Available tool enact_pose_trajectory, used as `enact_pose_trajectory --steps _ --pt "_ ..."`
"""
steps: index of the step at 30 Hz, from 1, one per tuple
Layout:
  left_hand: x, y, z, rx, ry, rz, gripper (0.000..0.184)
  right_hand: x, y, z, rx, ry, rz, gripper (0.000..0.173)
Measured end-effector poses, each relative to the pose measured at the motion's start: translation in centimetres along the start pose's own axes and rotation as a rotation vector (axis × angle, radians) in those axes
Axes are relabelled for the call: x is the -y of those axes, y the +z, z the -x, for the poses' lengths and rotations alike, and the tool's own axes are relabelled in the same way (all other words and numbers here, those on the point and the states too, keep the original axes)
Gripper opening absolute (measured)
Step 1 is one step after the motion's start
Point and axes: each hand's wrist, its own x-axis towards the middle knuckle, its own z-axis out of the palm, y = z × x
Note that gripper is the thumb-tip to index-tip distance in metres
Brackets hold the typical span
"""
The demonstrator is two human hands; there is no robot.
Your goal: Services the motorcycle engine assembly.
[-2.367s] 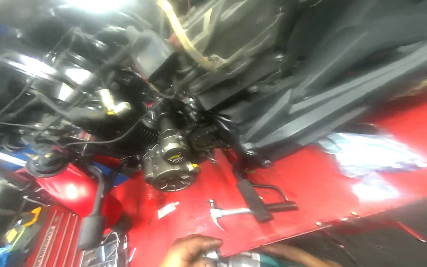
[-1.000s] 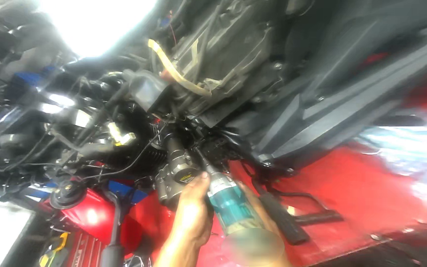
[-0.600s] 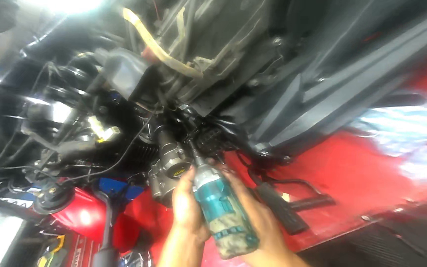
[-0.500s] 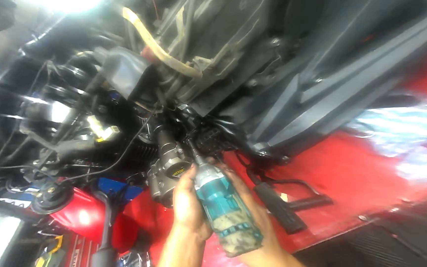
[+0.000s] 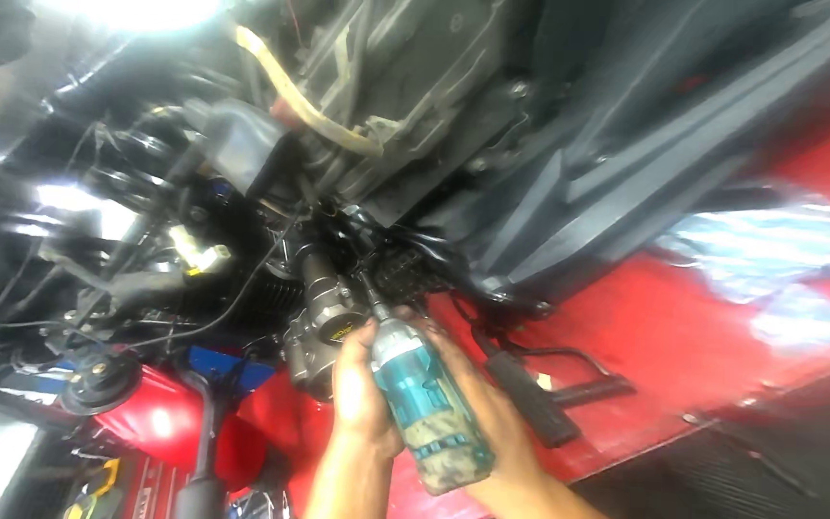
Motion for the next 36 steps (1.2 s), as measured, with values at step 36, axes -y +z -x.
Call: enact_pose_trajectory --steps 36 --pt "-6.4 10.2 -5.5 -0.372 0.426 -2.917 0.021 0.4 -0.4 0.0 -0.031 -0.009 0.183 0.05"
